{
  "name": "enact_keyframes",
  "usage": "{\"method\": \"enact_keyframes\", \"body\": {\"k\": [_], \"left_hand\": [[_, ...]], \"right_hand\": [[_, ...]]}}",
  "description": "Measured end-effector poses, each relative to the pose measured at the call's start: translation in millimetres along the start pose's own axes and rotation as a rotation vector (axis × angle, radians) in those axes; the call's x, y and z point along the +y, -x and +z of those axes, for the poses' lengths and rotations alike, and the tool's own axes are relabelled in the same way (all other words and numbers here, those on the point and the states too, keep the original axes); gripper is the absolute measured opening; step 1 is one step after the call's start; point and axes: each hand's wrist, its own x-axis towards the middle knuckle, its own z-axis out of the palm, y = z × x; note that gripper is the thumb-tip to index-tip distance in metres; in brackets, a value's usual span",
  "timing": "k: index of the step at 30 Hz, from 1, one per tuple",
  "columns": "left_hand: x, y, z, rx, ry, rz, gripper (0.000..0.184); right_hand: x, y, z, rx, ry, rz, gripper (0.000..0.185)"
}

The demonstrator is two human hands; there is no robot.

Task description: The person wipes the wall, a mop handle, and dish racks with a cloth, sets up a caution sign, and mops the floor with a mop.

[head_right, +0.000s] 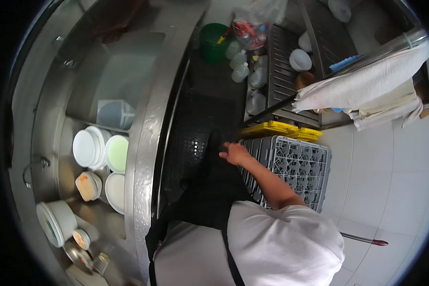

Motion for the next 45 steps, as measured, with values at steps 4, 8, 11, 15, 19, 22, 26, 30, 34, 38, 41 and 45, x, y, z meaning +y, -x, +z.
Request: {"method": "enact_keyframes", "body": {"k": [4, 8, 11, 15, 19, 22, 26, 30, 34, 38, 41, 45], "left_hand": [[84.1, -13.0, 25.3, -0.340, -0.029, -0.008, 0.035], [172.7, -21.2, 38.3, -0.591, -0.130, -0.075, 0.036], [243.0, -25.9, 40.1, -0.715, -0.207, -0.138, 0.037], [337.8, -37.6, 33.1, -0.800, -0.251, -0.219, 0.038], [405.1, -65.4, 26.0, -0.786, 0.059, -0.180, 0.040], [403.2, -95.9, 26.0, -0.611, 0.307, 0.177, 0.041], [423.5, -151.1, 38.2, -0.319, -0.143, 0.792, 0.055], [407.3, -184.1, 84.9, -0.234, -0.501, 0.883, 0.089], [405.4, -183.0, 86.7, -0.207, -0.501, 0.921, 0.098], [410.0, -176.7, 87.4, -0.197, -0.511, 0.887, 0.100], [397.2, -182.9, 91.9, -0.142, -0.504, 0.935, 0.101], [390.1, -187.7, 92.1, -0.121, -0.491, 0.947, 0.085]], "right_hand": [[78.9, -30.9, -35.9, 0.368, -0.246, 0.350, 0.054], [220.2, -77.0, -87.4, 0.109, 0.075, 0.541, 0.060], [305.4, -98.1, -89.5, -0.154, 0.283, 0.545, 0.071], [358.6, -112.1, -61.5, -0.166, 0.242, 0.117, 0.074], [298.0, -124.0, -75.0, -0.250, 0.092, 0.128, 0.069], [212.7, -135.4, -83.6, -0.086, 0.215, 0.089, 0.067], [105.0, -123.6, -112.8, -0.029, 0.176, 0.025, 0.066], [40.0, -80.9, -95.2, 0.156, -0.028, 0.200, 0.065], [12.2, -39.3, -54.4, 0.426, -0.412, 0.351, 0.066], [-8.9, 5.7, 19.6, 0.474, -0.470, 0.438, 0.063], [-43.0, 54.6, 66.7, 0.365, -0.497, 0.487, 0.057], [-58.7, 118.5, 146.9, 0.277, -0.471, 0.546, 0.063]]}}
